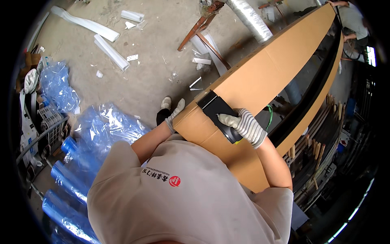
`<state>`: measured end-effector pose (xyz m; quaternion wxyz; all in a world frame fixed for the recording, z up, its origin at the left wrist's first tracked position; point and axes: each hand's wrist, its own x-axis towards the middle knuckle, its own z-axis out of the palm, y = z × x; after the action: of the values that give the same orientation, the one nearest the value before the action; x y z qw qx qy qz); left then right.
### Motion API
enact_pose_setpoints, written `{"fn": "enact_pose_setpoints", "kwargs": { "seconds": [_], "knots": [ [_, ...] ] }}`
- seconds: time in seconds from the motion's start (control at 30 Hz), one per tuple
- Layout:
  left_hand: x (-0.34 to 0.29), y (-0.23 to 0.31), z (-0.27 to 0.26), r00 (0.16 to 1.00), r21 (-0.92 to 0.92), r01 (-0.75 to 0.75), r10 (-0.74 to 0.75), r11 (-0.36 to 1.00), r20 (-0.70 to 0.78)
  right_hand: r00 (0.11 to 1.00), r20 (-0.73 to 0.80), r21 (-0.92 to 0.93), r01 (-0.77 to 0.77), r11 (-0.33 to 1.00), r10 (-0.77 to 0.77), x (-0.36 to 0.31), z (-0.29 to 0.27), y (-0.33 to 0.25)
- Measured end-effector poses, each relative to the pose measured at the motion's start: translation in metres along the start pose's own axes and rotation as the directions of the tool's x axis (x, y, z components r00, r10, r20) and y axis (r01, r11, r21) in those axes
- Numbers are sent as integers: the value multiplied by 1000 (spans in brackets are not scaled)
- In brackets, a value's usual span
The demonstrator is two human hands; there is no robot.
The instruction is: The person prepares and applies tape to a long cardboard box using a tape dispenser, then cuts cardboard scraps with a utility knife.
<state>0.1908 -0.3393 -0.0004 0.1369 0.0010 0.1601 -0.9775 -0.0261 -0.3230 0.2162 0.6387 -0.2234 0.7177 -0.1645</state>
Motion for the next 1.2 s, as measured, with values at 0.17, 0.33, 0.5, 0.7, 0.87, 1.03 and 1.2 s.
{"fn": "enact_pose_setpoints", "kwargs": {
  "seconds": [0.17,0.33,0.5,0.7,0.87,1.03,1.2],
  "knots": [
    [10,19,6,946,352,218,-109,910,-304,999,-9,15,-36,999,36,-1,-1,3],
    [21,35,21,948,289,222,-137,931,-287,999,5,21,-38,999,38,1,-2,8],
    [49,39,40,934,656,35,209,754,-290,999,6,26,-34,999,33,-1,0,2],
    [51,38,46,823,564,194,180,802,-539,1000,-1,41,-16,999,16,-3,1,3],
    [40,33,15,899,448,298,-89,843,-430,1000,-14,20,-11,1000,11,-3,-3,12],
    [31,-28,17,969,125,222,-205,967,-138,997,-66,-28,-38,999,36,-6,1,15],
    [32,-14,34,978,214,117,-75,970,-196,998,-4,-16,56,998,-56,3,-5,17]
  ]
}}
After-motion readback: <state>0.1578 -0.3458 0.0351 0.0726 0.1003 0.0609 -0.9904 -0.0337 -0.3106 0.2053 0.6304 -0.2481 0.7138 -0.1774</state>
